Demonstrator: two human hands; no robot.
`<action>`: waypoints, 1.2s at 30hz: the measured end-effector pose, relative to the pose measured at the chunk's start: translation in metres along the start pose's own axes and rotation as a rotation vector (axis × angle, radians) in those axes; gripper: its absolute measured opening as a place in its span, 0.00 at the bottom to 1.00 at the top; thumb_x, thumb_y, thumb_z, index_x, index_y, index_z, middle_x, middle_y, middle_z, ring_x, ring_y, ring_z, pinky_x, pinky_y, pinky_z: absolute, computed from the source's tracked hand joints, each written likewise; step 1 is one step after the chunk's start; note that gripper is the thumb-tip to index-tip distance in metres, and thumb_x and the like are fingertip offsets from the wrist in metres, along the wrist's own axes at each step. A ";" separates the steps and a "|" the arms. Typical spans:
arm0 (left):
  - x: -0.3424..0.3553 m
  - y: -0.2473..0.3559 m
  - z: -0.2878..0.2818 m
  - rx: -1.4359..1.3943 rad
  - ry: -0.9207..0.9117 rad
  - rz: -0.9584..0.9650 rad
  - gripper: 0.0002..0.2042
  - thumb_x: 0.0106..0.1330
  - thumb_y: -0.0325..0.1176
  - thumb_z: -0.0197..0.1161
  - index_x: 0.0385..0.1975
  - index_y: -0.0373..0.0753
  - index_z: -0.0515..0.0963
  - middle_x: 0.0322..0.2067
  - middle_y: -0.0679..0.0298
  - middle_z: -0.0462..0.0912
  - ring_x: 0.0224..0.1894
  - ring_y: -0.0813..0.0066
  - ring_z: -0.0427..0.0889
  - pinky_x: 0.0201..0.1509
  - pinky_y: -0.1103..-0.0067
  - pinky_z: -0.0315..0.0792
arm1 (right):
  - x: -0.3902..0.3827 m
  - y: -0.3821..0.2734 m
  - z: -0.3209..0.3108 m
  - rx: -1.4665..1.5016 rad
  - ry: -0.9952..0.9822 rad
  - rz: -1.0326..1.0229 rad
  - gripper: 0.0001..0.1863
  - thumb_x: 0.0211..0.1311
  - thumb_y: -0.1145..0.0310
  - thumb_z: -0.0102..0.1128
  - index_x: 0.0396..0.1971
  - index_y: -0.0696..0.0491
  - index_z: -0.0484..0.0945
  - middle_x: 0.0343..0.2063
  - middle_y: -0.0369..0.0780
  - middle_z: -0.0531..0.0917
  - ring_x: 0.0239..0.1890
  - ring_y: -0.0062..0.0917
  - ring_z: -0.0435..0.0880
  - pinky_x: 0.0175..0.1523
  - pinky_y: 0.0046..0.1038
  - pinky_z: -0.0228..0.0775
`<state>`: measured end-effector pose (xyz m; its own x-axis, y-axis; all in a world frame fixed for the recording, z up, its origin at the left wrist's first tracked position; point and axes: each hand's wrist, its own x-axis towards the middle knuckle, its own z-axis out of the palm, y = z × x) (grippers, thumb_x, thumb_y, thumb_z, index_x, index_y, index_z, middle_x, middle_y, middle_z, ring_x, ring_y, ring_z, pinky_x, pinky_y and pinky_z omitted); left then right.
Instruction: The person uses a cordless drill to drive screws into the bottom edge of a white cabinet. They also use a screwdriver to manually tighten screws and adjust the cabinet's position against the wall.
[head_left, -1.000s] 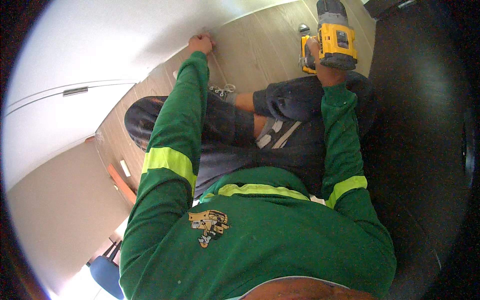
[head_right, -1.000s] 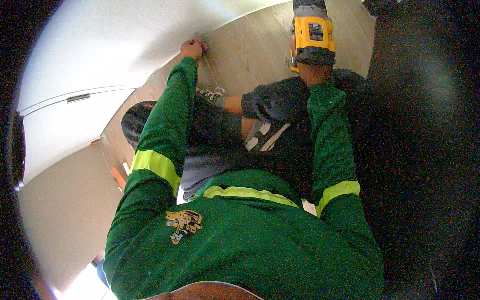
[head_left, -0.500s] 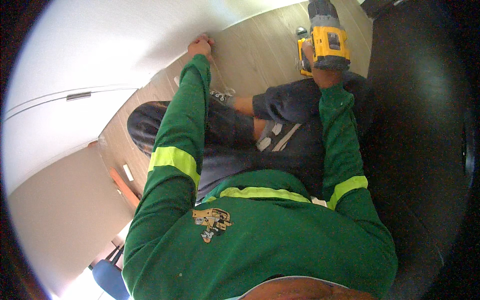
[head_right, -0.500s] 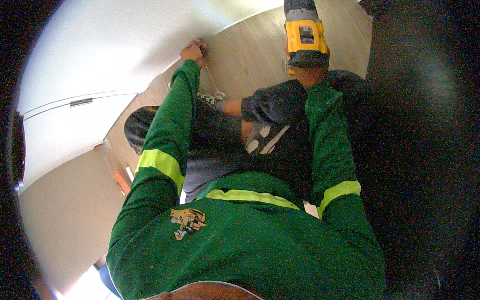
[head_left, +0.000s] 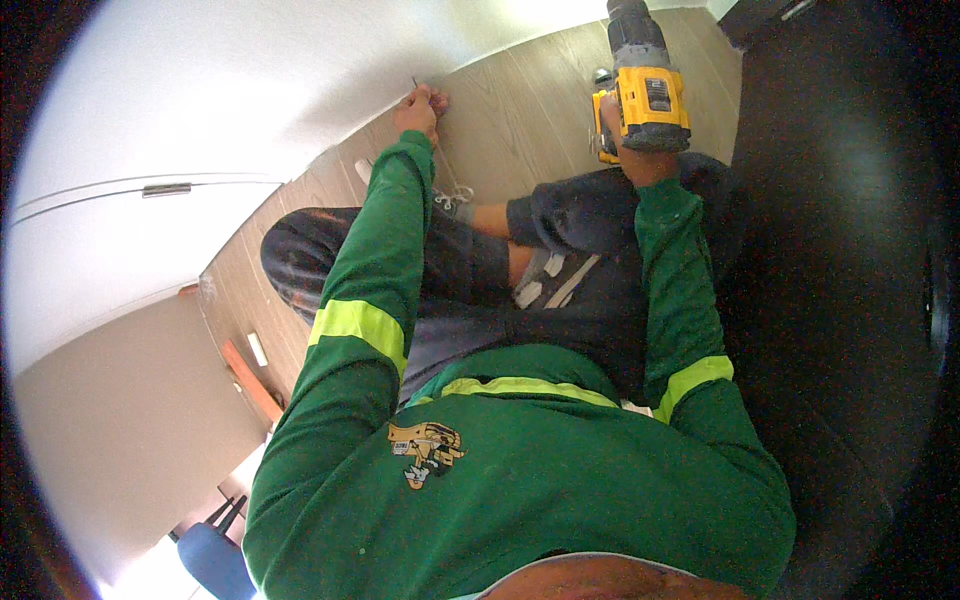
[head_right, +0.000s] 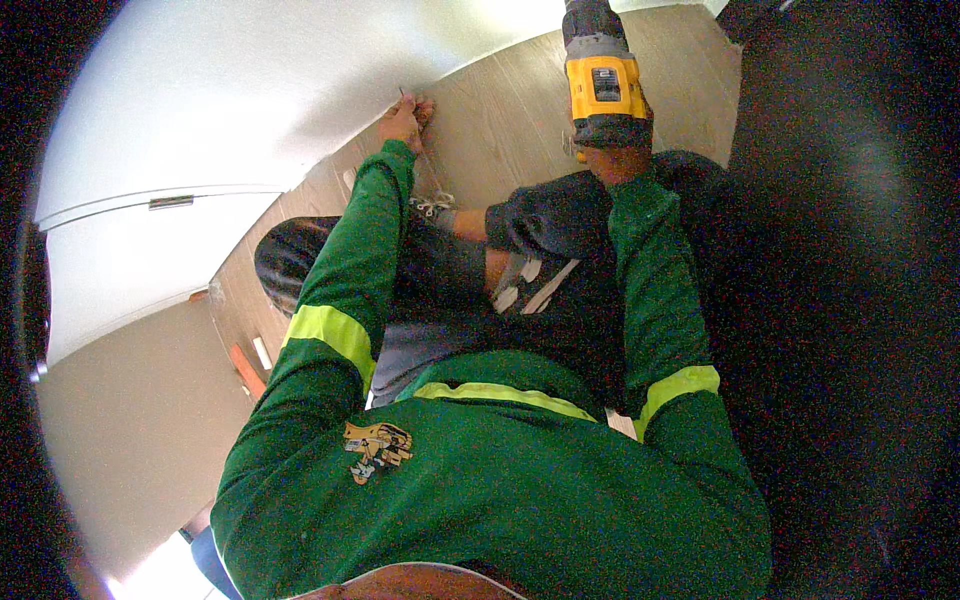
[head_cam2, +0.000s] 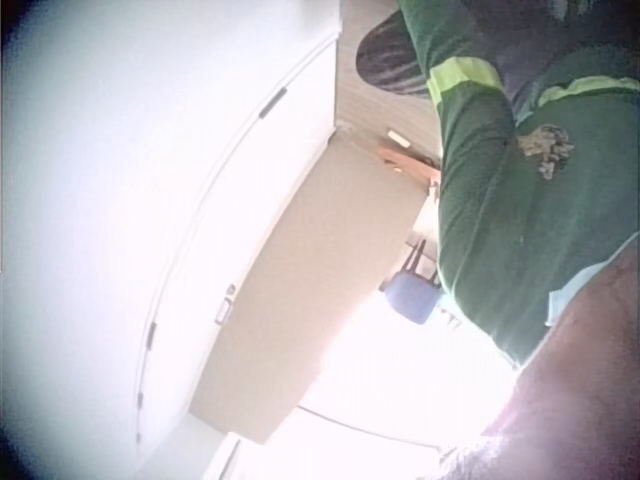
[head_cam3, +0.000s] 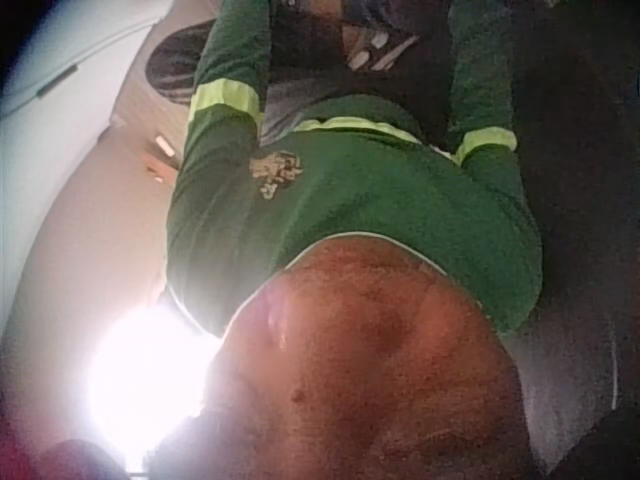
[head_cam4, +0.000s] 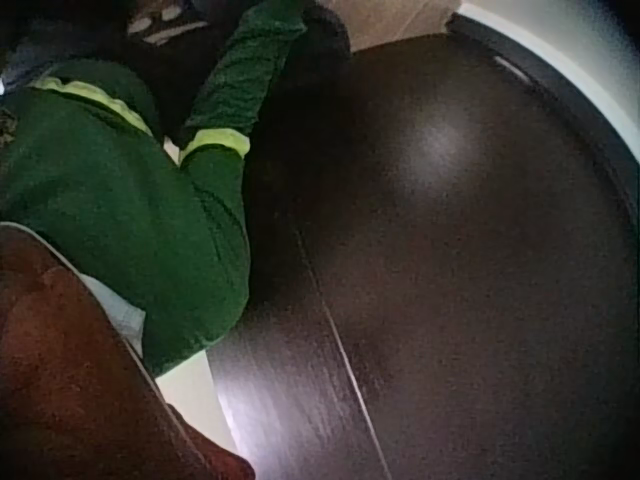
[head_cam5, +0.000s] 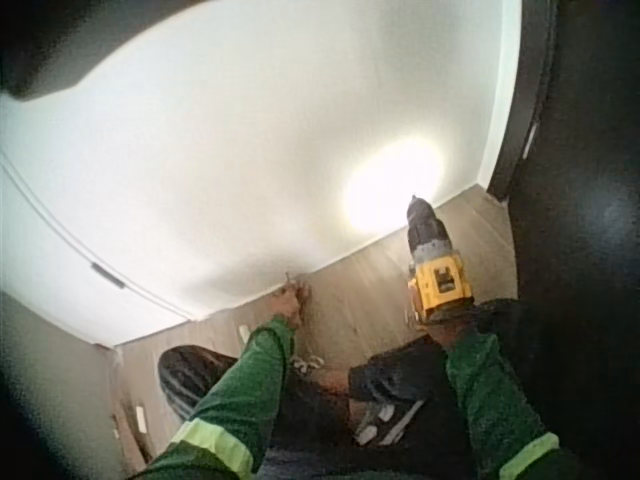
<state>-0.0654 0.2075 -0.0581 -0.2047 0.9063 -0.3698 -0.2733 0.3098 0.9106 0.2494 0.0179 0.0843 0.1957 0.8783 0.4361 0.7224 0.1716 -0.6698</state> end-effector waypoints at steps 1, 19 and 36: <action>0.000 0.000 0.003 -0.002 0.018 0.004 0.10 0.72 0.31 0.60 0.36 0.27 0.76 0.29 0.55 0.83 0.26 0.67 0.83 0.31 0.75 0.80 | -0.002 0.007 0.002 -0.023 -0.002 -0.034 0.19 0.65 0.56 0.63 0.45 0.57 0.79 0.41 0.47 0.83 0.44 0.43 0.82 0.52 0.42 0.73; -0.004 -0.001 0.004 0.244 0.167 0.178 0.11 0.73 0.34 0.59 0.35 0.29 0.75 0.24 0.58 0.81 0.23 0.68 0.84 0.25 0.74 0.80 | -0.003 0.003 0.007 -0.025 -0.006 -0.009 0.19 0.66 0.54 0.61 0.45 0.56 0.80 0.40 0.47 0.83 0.43 0.43 0.82 0.50 0.43 0.73; 0.026 -0.008 0.023 -0.119 0.168 0.088 0.10 0.73 0.35 0.60 0.33 0.34 0.73 0.26 0.56 0.85 0.20 0.72 0.79 0.25 0.77 0.74 | -0.011 0.033 0.026 0.414 -0.086 0.209 0.20 0.65 0.57 0.58 0.54 0.47 0.75 0.49 0.40 0.84 0.51 0.36 0.83 0.62 0.42 0.71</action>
<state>-0.0467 0.2350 -0.0710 -0.3837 0.8647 -0.3242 -0.3546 0.1862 0.9163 0.2544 0.0257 0.0417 0.2409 0.9437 0.2266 0.3449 0.1350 -0.9289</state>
